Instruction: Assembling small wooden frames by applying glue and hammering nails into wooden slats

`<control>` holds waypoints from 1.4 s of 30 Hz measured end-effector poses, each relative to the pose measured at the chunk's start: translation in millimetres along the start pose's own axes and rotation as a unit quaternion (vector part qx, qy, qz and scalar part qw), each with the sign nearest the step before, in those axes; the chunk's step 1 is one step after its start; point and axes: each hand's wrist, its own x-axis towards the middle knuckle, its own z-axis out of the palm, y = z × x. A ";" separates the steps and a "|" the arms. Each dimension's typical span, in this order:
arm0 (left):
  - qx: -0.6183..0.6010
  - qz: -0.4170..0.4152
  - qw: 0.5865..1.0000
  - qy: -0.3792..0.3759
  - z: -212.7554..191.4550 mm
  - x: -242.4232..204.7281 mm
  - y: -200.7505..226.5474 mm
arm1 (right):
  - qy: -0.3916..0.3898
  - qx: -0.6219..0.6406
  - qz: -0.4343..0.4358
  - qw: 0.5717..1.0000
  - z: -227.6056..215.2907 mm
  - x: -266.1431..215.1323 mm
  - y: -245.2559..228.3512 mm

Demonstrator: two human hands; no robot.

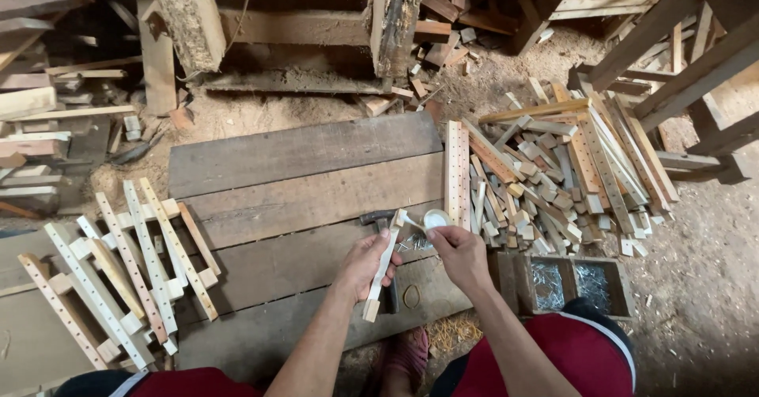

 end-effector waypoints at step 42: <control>-0.128 0.070 0.984 0.102 -19.8 17.9 21.4 | -0.238 0.080 -0.105 0.962 -3.3 -60.0 -23.7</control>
